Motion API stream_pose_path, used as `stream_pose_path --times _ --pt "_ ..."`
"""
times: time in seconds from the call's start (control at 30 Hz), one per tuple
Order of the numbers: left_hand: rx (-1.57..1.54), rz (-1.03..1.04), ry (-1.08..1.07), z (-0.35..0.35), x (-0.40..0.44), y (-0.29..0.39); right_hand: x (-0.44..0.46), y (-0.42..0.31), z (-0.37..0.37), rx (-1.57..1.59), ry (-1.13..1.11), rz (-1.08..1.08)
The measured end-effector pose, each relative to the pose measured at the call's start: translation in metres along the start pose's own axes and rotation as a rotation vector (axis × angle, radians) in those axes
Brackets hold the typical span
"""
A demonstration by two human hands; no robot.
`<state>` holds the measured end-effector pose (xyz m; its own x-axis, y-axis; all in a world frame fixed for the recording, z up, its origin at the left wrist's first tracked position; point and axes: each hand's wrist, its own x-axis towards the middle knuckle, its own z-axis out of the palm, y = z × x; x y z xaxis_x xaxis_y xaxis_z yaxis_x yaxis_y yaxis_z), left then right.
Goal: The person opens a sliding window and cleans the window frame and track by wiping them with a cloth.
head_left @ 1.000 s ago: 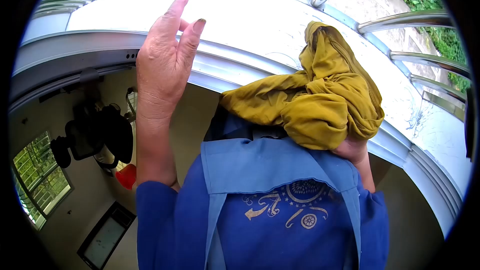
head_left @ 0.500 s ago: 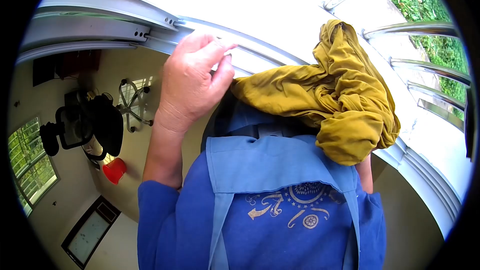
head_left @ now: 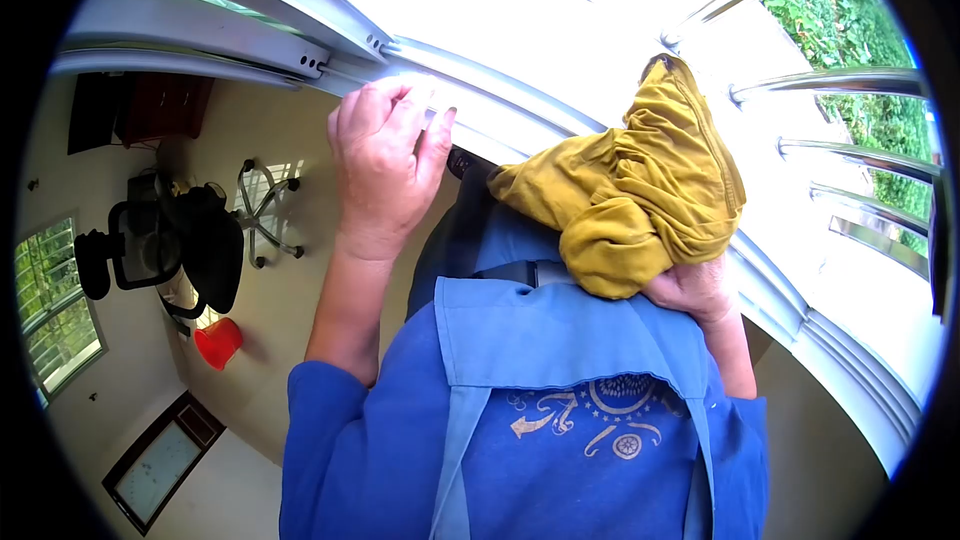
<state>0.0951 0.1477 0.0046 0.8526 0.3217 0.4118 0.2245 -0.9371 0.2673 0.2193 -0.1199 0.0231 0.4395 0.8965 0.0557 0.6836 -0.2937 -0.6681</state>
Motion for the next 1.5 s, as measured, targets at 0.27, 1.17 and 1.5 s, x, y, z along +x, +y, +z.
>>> stream_pose_path --times 0.27,1.17,1.5 --pt "-0.329 -0.118 0.244 0.006 -0.042 -0.012 0.076 -0.019 0.011 -0.382 -0.174 -0.350" --pt "-0.003 0.343 0.556 -0.044 0.027 -0.030 0.184 -0.051 0.056 -0.466 -0.302 -0.510" --pt "1.164 0.346 0.254 -0.041 0.099 -0.032 0.183 -0.044 0.058 -0.304 -0.160 -0.556"
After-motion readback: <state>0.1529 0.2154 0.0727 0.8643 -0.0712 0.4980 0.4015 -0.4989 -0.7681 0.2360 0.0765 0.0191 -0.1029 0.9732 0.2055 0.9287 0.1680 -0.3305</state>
